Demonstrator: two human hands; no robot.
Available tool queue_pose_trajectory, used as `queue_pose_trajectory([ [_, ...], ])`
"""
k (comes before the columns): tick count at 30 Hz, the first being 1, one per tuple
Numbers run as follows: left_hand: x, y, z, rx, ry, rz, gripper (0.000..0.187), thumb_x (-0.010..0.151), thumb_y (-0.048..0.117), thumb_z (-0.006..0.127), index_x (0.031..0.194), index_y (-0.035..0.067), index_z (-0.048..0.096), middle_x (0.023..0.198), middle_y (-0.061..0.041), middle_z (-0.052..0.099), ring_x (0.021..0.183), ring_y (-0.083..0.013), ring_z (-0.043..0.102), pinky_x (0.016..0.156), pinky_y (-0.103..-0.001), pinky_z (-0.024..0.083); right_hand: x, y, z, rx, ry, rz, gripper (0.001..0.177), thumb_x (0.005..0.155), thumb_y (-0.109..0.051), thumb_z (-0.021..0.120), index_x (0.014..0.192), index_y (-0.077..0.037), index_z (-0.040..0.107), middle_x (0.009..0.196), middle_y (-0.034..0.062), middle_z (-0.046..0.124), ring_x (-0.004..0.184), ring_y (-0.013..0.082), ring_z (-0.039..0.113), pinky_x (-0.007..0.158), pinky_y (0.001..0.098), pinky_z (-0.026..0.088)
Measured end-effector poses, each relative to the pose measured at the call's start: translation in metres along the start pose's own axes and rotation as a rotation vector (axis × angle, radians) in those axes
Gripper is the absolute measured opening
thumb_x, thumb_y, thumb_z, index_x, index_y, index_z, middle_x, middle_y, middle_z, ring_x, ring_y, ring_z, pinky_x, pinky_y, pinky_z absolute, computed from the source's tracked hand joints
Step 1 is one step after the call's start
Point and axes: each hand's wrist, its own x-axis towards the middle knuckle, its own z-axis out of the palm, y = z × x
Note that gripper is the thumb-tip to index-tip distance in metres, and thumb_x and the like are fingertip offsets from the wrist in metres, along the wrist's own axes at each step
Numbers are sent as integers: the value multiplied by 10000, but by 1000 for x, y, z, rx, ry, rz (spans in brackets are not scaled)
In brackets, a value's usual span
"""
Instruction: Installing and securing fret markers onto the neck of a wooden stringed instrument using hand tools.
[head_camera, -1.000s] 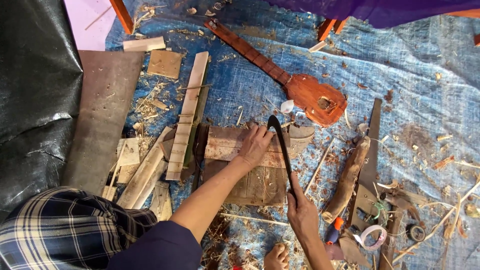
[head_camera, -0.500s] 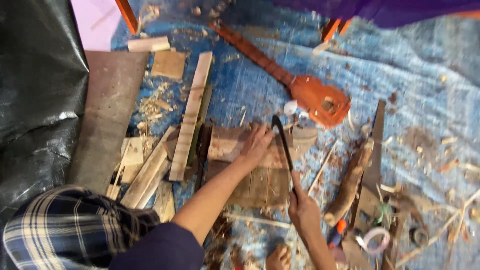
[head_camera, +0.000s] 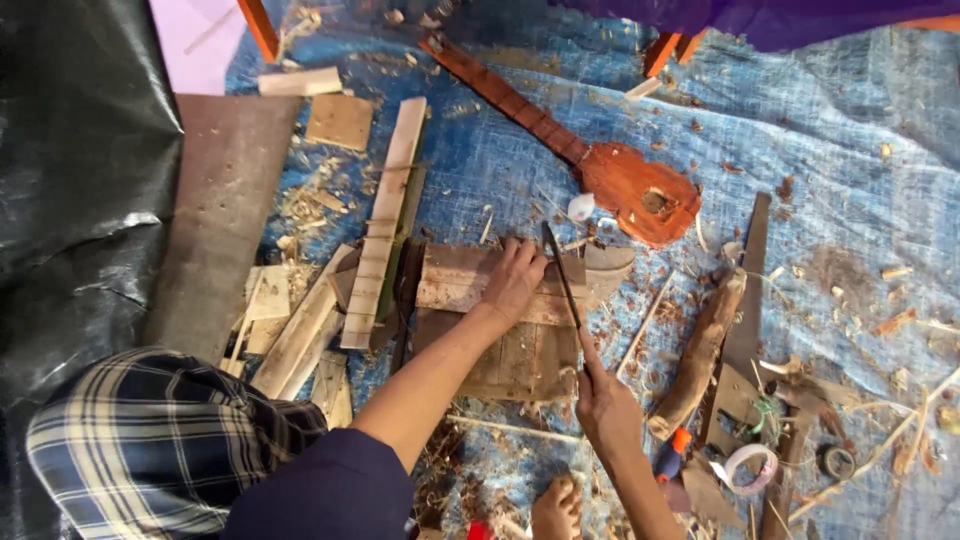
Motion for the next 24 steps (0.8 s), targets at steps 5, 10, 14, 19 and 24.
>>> queue_pose_trajectory([
  [5, 14, 28, -67, -325, -360, -360, 203, 898, -74, 435, 1052, 23, 524, 1293, -173, 498, 1193, -331, 499, 1077, -475, 433, -25, -4, -11, 474, 60, 221, 671, 949, -82, 526, 1584, -176, 329, 931, 91, 764, 471, 138, 561, 359, 255, 435],
  [10, 9, 20, -66, -863, -223, -640, 392, 969, -29, 496, 1297, 175, 563, 1203, -81, 611, 740, -145, 526, 611, -243, 490, -100, 20, 12, 247, 88, 539, 610, 979, -147, 553, 1563, -248, 406, 981, 124, 770, 606, 269, 718, 460, 392, 577],
  [14, -2, 40, -106, -1722, -193, -567, 574, 950, -96, 537, 1439, 203, 514, 1329, -147, 493, 920, -182, 641, 667, -179, 566, -155, 61, 83, 80, 176, 551, 632, 921, -176, 619, 1528, -280, 482, 1049, 149, 776, 741, 343, 759, 593, 499, 639],
  [19, -9, 74, -138, -1644, -206, -528, 493, 936, -54, 586, 1360, 195, 552, 965, -47, 579, 762, -144, 566, 619, -220, 541, -177, 77, 120, 102, 81, 529, 638, 914, -228, 646, 1522, -312, 471, 862, 142, 658, 523, 273, 681, 425, 399, 589],
  [24, -13, 103, -189, -1526, -200, -360, 556, 904, -87, 572, 1397, 161, 497, 869, -2, 520, 712, -99, 549, 635, -218, 540, -164, 171, 132, -184, 243, 292, 552, 879, -397, 659, 1419, -297, 611, 1020, 166, 684, 817, 298, 681, 699, 436, 616],
])
